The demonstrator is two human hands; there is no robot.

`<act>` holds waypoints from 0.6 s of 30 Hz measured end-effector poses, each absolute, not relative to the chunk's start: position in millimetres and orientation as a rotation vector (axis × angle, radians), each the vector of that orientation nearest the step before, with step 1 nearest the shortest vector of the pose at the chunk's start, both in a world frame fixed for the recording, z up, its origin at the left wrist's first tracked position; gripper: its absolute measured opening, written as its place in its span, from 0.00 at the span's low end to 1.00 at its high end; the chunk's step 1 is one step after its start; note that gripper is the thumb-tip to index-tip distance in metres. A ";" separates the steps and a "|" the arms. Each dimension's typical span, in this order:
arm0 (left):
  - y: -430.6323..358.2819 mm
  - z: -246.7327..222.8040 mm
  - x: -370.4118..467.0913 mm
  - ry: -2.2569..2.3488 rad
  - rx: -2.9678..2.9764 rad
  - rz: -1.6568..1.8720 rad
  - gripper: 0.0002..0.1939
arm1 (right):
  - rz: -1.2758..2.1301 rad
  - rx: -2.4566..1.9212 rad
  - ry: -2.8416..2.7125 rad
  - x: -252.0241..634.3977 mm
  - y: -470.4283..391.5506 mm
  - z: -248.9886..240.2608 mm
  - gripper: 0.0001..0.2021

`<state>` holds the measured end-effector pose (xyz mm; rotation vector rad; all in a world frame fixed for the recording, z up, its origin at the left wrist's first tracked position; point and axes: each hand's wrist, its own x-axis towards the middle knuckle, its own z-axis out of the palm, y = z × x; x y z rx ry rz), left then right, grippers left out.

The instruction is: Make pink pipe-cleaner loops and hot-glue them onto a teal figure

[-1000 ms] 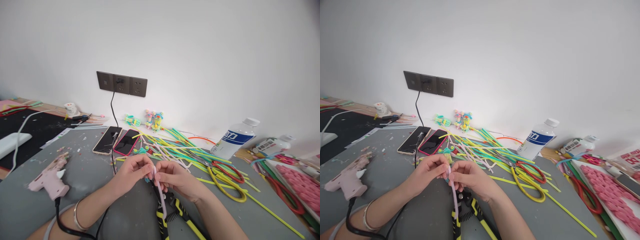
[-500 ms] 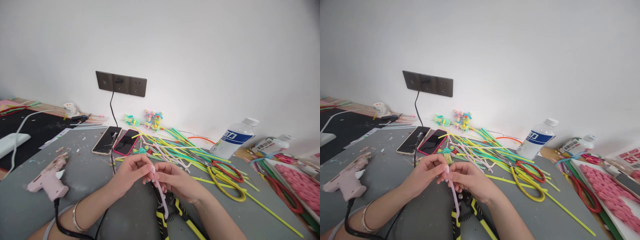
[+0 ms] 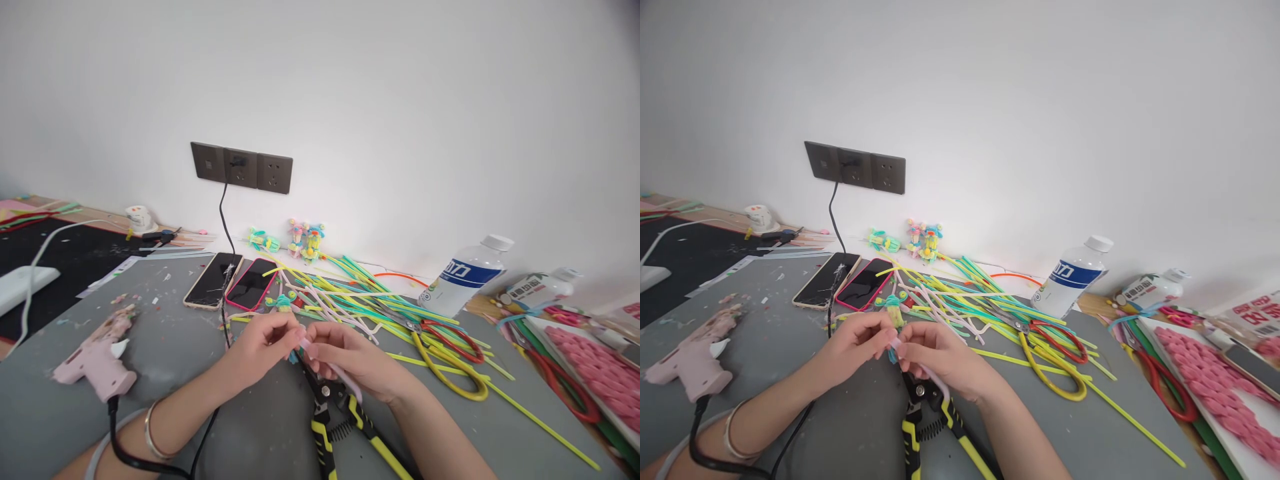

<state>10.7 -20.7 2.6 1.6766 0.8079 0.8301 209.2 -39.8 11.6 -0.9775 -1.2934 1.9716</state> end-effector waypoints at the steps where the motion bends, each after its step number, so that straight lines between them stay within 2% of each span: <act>1: -20.4 3.0 10.3 0.830 1.690 0.871 0.21 | 1.945 -0.962 -1.274 209.0 -39.5 12.0 0.17; 7: -20.1 2.1 9.1 0.922 1.694 0.991 0.19 | 1.718 -0.834 -1.290 203.8 -39.9 12.2 0.17; 12: -22.2 1.9 9.5 0.945 1.684 1.019 0.21 | 1.370 -0.953 -1.419 196.8 -42.2 10.6 0.11; 18: -20.9 -0.2 9.8 0.901 1.520 0.977 0.20 | 1.118 -1.056 -1.501 196.2 -43.7 11.7 0.11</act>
